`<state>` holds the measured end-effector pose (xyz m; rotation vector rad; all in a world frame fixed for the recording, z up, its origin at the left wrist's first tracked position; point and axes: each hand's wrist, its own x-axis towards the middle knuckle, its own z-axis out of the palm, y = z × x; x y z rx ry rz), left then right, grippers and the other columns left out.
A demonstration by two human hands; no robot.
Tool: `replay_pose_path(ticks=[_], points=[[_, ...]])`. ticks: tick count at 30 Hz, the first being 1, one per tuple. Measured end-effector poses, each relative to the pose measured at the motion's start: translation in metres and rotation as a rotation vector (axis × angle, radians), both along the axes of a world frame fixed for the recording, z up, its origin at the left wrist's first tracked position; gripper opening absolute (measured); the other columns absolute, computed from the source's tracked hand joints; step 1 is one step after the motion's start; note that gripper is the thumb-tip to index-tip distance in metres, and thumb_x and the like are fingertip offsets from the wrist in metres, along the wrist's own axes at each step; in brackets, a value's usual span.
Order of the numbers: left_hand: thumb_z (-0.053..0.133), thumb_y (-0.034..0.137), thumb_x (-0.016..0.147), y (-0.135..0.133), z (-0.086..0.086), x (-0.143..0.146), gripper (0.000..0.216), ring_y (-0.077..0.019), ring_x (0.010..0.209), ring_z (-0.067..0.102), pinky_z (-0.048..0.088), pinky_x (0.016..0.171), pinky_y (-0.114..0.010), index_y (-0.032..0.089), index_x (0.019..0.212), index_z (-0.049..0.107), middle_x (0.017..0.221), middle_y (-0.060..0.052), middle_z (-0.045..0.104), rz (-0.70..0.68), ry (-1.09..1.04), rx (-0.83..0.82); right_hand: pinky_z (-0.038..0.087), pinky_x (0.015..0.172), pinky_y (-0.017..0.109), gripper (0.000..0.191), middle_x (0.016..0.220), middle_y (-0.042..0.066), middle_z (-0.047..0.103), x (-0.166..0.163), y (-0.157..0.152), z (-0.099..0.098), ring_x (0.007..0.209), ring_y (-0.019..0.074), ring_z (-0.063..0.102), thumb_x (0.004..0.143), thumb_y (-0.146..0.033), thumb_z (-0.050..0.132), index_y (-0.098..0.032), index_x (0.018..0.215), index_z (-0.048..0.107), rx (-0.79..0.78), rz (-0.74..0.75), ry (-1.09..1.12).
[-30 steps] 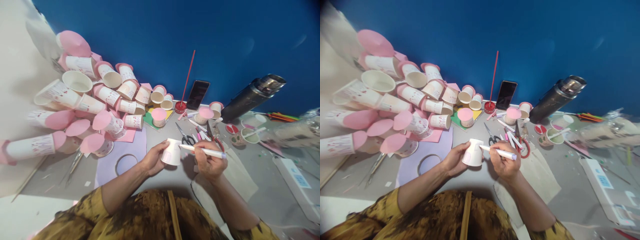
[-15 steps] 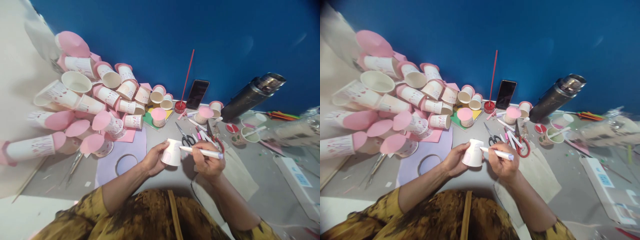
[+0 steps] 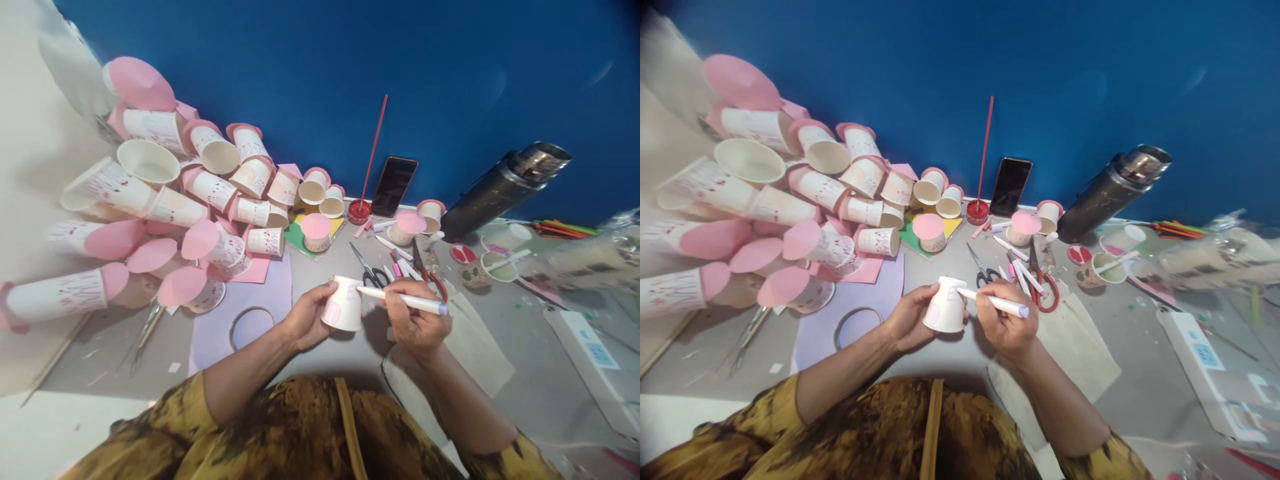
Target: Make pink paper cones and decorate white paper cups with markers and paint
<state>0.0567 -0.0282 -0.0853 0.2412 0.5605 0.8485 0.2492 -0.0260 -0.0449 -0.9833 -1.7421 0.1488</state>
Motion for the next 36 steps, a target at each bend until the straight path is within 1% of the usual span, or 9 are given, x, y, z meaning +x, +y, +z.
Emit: replay_pose_path(ticks=[4,8,12,16,21,27,30,34,36], points=[[0.066,0.035,0.089,0.0,0.0,0.0,0.034,-0.0286,0.079,0.074,0.054,0.081,-0.038,0.007,0.108,0.072,0.088,-0.016,0.078,0.005,0.042,0.008,0.054,0.053,0.027,0.012,0.067,0.0,0.071,-0.001,0.001,0.002,0.057,0.0162,0.067,0.09,-0.016,0.059,-0.022,0.084,0.067,0.011,0.057,-0.022],[0.066,0.033,0.088,0.001,-0.001,0.0,0.031,-0.0275,0.076,0.074,0.054,0.078,-0.037,0.007,0.105,0.071,0.086,-0.016,0.077,0.026,0.026,-0.009,0.054,0.055,0.026,0.012,0.066,0.0,0.07,-0.002,0.0,0.003,0.058,0.0163,0.068,0.089,-0.014,0.06,-0.022,0.083,0.066,0.013,0.108,-0.036],[0.065,0.029,0.089,0.001,-0.002,0.001,0.028,-0.0259,0.078,0.074,0.053,0.076,-0.034,0.007,0.105,0.071,0.09,-0.016,0.078,0.038,-0.006,-0.026,0.052,0.053,0.025,0.012,0.065,-0.001,0.069,-0.002,-0.001,0.004,0.056,0.0158,0.067,0.09,-0.014,0.059,-0.022,0.083,0.064,0.005,0.125,-0.049],[0.062,0.032,0.091,0.002,-0.002,0.002,0.032,-0.0258,0.078,0.073,0.054,0.077,-0.034,0.005,0.105,0.073,0.089,-0.017,0.078,0.024,0.005,-0.021,0.053,0.054,0.025,0.012,0.066,0.0,0.069,-0.001,-0.001,0.003,0.056,0.0159,0.067,0.089,-0.013,0.059,-0.021,0.083,0.065,0.015,0.127,-0.035],[0.062,0.035,0.091,0.001,-0.001,0.001,0.036,-0.0276,0.081,0.074,0.055,0.081,-0.038,0.005,0.108,0.073,0.09,-0.017,0.079,0.006,0.013,-0.026,0.054,0.056,0.027,0.012,0.067,0.0,0.068,0.0,0.0,0.001,0.059,0.0162,0.066,0.088,-0.011,0.059,-0.021,0.084,0.066,0.024,0.108,0.033],[0.065,0.038,0.09,0.001,-0.004,-0.002,0.038,-0.0289,0.085,0.075,0.055,0.085,-0.04,0.006,0.109,0.073,0.095,-0.017,0.079,-0.014,-0.005,-0.001,0.052,0.054,0.026,0.012,0.067,0.0,0.068,0.001,0.002,0.003,0.058,0.0158,0.066,0.089,-0.013,0.059,-0.021,0.084,0.066,0.034,0.076,-0.015],[0.065,0.038,0.09,0.001,-0.006,-0.003,0.04,-0.0303,0.087,0.075,0.055,0.085,-0.041,0.006,0.114,0.072,0.099,-0.017,0.079,-0.021,-0.013,-0.001,0.052,0.054,0.027,0.012,0.066,0.0,0.068,0.003,0.001,0.003,0.057,0.0157,0.066,0.09,-0.014,0.059,-0.022,0.083,0.066,0.021,0.056,-0.028],[0.066,0.038,0.089,0.002,-0.005,-0.004,0.041,-0.0303,0.089,0.075,0.054,0.087,-0.042,0.006,0.115,0.07,0.099,-0.017,0.078,-0.004,-0.006,-0.001,0.052,0.052,0.027,0.01,0.069,0.0,0.07,0.007,0.0,-0.001,0.056,0.0152,0.065,0.09,-0.016,0.062,-0.022,0.083,0.067,-0.004,0.01,0.039],[0.068,0.036,0.087,0.003,-0.003,-0.004,0.039,-0.0306,0.09,0.075,0.054,0.088,-0.043,0.008,0.114,0.07,0.099,-0.016,0.078,0.014,0.001,0.008,0.052,0.053,0.027,0.01,0.069,0.0,0.07,0.008,0.001,-0.003,0.056,0.0148,0.065,0.091,-0.017,0.063,-0.021,0.084,0.069,-0.018,-0.031,0.087]])
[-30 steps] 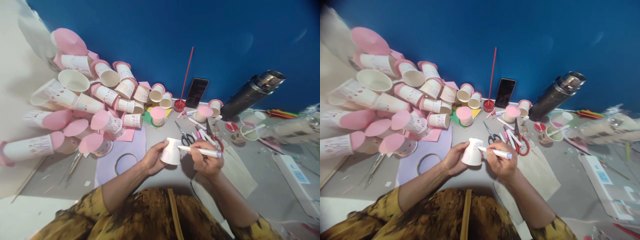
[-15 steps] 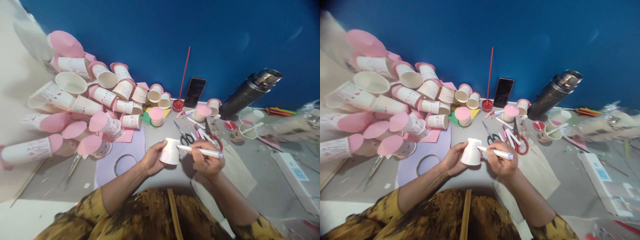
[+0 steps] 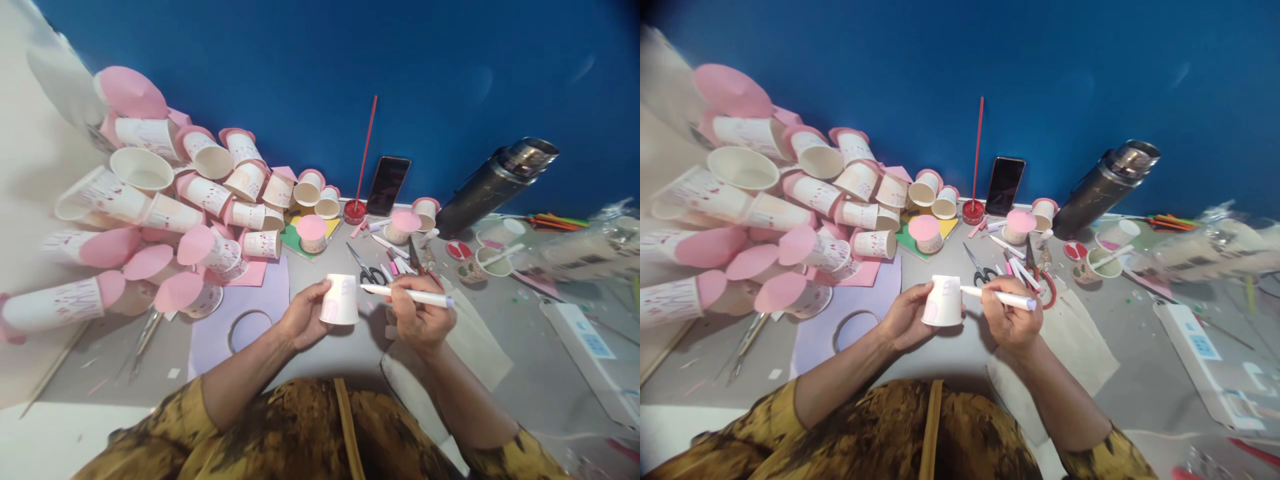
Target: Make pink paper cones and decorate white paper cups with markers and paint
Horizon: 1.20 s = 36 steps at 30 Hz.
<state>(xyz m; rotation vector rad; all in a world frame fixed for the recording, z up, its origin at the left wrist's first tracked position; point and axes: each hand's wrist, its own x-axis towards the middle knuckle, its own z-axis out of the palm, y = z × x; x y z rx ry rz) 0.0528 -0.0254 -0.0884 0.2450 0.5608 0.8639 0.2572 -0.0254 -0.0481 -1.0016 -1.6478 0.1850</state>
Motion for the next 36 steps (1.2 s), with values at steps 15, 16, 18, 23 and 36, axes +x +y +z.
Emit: replay_pose_path(ticks=[15,16,18,23,36], points=[[0.073,0.016,0.08,0.006,0.017,0.001,0.044,-0.0263,0.108,0.068,0.053,0.097,-0.044,0.018,0.123,0.065,0.117,-0.01,0.074,0.272,0.009,0.073,0.059,0.08,0.035,0.019,0.094,0.005,0.078,-0.003,0.014,-0.017,0.086,0.0219,0.074,0.089,-0.021,0.067,-0.024,0.107,0.07,-0.254,0.074,0.01],[0.072,0.015,0.081,0.006,0.017,0.001,0.044,-0.0263,0.109,0.068,0.054,0.097,-0.043,0.019,0.124,0.065,0.118,-0.01,0.073,0.278,0.009,0.084,0.058,0.08,0.035,0.021,0.095,0.005,0.078,-0.003,0.015,-0.018,0.087,0.0222,0.074,0.088,-0.021,0.067,-0.024,0.109,0.069,-0.282,0.079,-0.005],[0.072,0.014,0.08,0.003,0.016,0.002,0.042,-0.0263,0.109,0.068,0.055,0.095,-0.043,0.018,0.121,0.065,0.117,-0.011,0.073,0.26,0.018,0.114,0.058,0.08,0.035,0.023,0.097,0.006,0.078,-0.003,0.018,-0.021,0.088,0.0226,0.074,0.087,-0.023,0.069,-0.023,0.11,0.069,-0.321,0.085,0.009],[0.083,0.015,0.068,-0.005,0.013,0.007,0.046,-0.0282,0.105,0.068,0.059,0.084,-0.04,0.016,0.112,0.068,0.117,-0.012,0.072,0.081,0.163,0.216,0.057,0.078,0.033,0.016,0.098,0.005,0.076,0.005,0.027,-0.024,0.089,0.0222,0.072,0.089,-0.028,0.068,-0.023,0.104,0.071,-0.388,0.046,0.154],[0.094,0.023,0.058,-0.003,0.011,-0.001,0.063,-0.0209,0.085,0.069,0.055,0.076,-0.03,0.015,0.116,0.07,0.102,-0.012,0.074,-0.226,0.202,0.29,0.054,0.064,0.027,0.017,0.088,0.004,0.077,0.017,0.029,-0.011,0.076,0.0188,0.071,0.088,-0.034,0.073,-0.02,0.097,0.075,-0.551,0.403,0.045]])
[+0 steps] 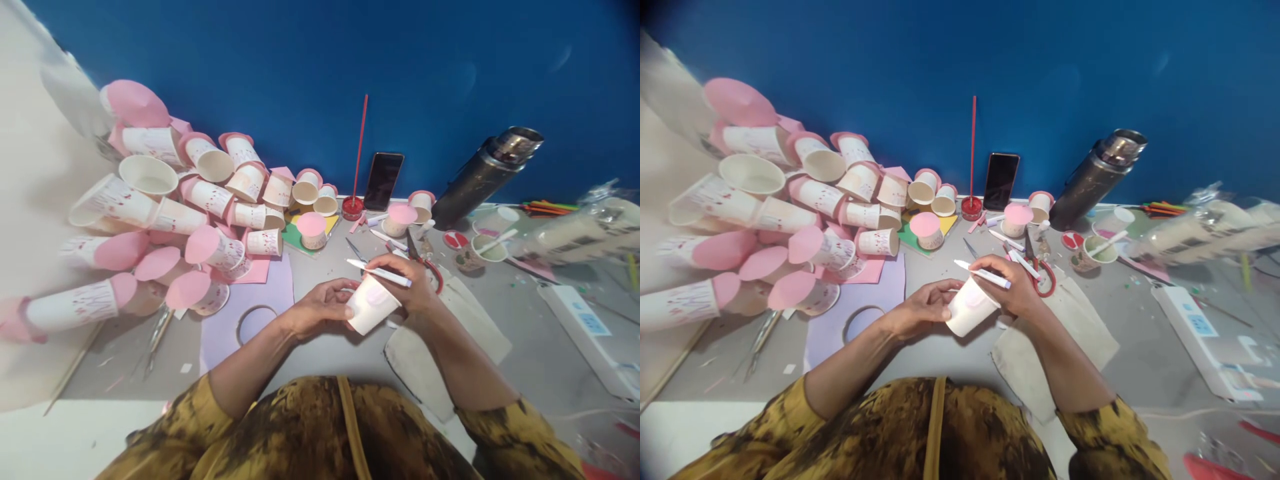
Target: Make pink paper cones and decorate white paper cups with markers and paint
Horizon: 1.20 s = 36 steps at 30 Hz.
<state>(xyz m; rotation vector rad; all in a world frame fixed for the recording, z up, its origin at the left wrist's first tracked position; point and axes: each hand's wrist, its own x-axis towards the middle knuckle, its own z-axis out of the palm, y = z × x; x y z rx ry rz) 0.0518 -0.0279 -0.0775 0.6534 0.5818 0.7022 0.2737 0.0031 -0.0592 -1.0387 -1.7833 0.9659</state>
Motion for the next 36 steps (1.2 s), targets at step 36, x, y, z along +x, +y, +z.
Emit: replay_pose_path(ticks=[36], points=[[0.071,0.014,0.068,0.006,0.002,0.001,0.043,-0.0223,0.083,0.066,0.057,0.074,-0.036,0.013,0.112,0.07,0.097,-0.01,0.072,0.341,-0.049,-0.038,0.055,0.057,0.027,0.009,0.075,0.003,0.075,-0.026,-0.03,0.022,0.062,0.0165,0.07,0.093,-0.017,0.061,-0.021,0.09,0.068,0.533,-0.166,-0.14]])
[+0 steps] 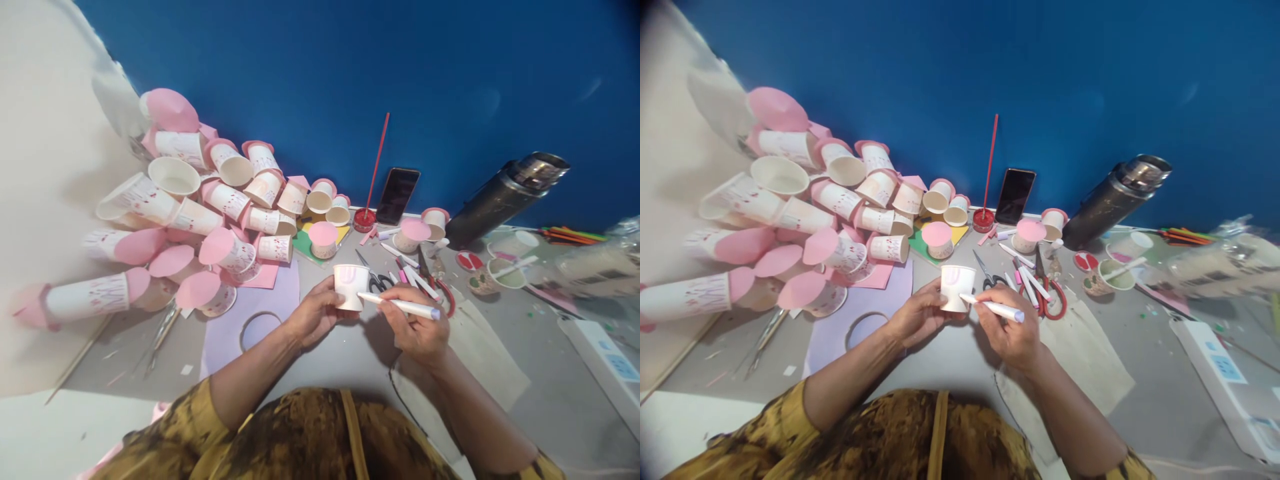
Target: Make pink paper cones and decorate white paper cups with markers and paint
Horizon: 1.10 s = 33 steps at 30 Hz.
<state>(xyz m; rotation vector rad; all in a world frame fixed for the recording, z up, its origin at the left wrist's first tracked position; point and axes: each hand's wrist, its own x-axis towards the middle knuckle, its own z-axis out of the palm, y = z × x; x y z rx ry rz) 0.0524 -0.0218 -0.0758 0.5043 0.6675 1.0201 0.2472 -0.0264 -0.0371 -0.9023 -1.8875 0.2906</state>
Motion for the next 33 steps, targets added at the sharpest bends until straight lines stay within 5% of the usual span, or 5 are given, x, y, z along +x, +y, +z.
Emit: replay_pose_path(ticks=[10,16,33], points=[[0.072,0.016,0.069,0.0005,0.0015,0.0001,0.039,-0.0226,0.081,0.066,0.055,0.074,-0.036,0.013,0.109,0.07,0.093,-0.01,0.072,0.01,0.026,-0.009,0.052,0.052,0.027,0.013,0.067,0.001,0.071,-0.0014,-0.0015,0.0038,0.056,0.0163,0.066,0.092,-0.019,0.059,-0.022,0.084,0.068,-0.003,0.053,-0.027],[0.072,0.016,0.069,-0.0007,0.0007,0.0004,0.04,-0.0221,0.082,0.067,0.055,0.075,-0.035,0.013,0.109,0.071,0.095,-0.01,0.072,-0.005,0.033,-0.017,0.058,0.062,0.03,0.012,0.072,0.003,0.074,0.0004,-0.0007,-0.001,0.066,0.0189,0.071,0.091,-0.013,0.06,-0.021,0.091,0.068,0.091,-0.02,0.036],[0.063,0.019,0.073,-0.0012,-0.0031,-0.0013,0.039,-0.0261,0.083,0.069,0.055,0.078,-0.039,0.008,0.109,0.067,0.092,-0.015,0.072,-0.12,-0.122,-0.044,0.056,0.058,0.028,0.01,0.074,0.004,0.074,0.006,0.0001,-0.001,0.063,0.0177,0.071,0.091,-0.016,0.059,-0.02,0.086,0.066,0.094,-0.076,-0.007]])
